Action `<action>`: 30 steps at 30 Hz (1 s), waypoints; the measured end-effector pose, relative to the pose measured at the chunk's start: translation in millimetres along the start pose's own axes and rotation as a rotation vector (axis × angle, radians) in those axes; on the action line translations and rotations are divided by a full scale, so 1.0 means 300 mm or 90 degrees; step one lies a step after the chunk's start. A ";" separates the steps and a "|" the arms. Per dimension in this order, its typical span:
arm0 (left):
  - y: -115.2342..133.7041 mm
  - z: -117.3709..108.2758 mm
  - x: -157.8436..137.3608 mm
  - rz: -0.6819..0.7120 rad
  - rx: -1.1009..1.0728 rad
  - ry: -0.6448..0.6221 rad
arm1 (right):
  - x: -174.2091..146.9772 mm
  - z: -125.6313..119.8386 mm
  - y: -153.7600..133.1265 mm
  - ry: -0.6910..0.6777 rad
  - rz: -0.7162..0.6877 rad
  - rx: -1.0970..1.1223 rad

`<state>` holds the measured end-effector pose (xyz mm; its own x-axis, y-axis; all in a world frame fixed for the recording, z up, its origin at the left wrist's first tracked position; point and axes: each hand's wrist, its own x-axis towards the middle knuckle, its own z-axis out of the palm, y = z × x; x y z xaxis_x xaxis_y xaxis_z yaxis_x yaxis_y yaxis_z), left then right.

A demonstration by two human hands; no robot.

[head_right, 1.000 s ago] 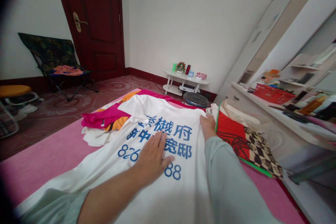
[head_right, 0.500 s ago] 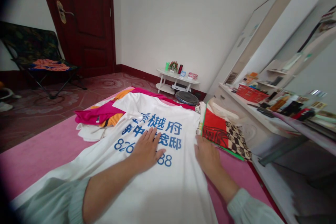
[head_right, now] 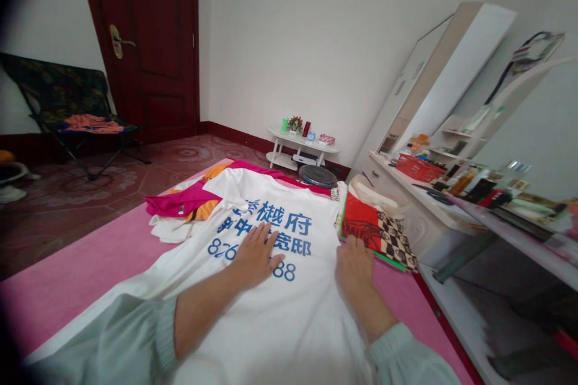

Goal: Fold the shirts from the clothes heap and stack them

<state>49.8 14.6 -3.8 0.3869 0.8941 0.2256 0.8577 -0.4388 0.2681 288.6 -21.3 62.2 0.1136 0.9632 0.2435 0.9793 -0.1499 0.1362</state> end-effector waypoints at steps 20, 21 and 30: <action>-0.190 -0.196 0.069 -0.193 -0.138 0.178 | 0.079 0.207 -0.297 -0.030 -0.048 0.236; -0.237 -0.237 0.084 -0.225 -0.128 0.210 | 0.078 0.209 -0.298 -0.026 -0.049 0.243; -0.523 -0.426 0.227 -0.421 0.019 0.119 | 0.084 0.217 -0.297 -0.009 -0.046 0.268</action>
<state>-101.9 132.9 89.2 -0.2833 0.9417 0.1816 0.9036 0.1986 0.3796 215.2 30.9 -6.4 0.0415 0.9713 0.2344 0.9675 0.0196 -0.2522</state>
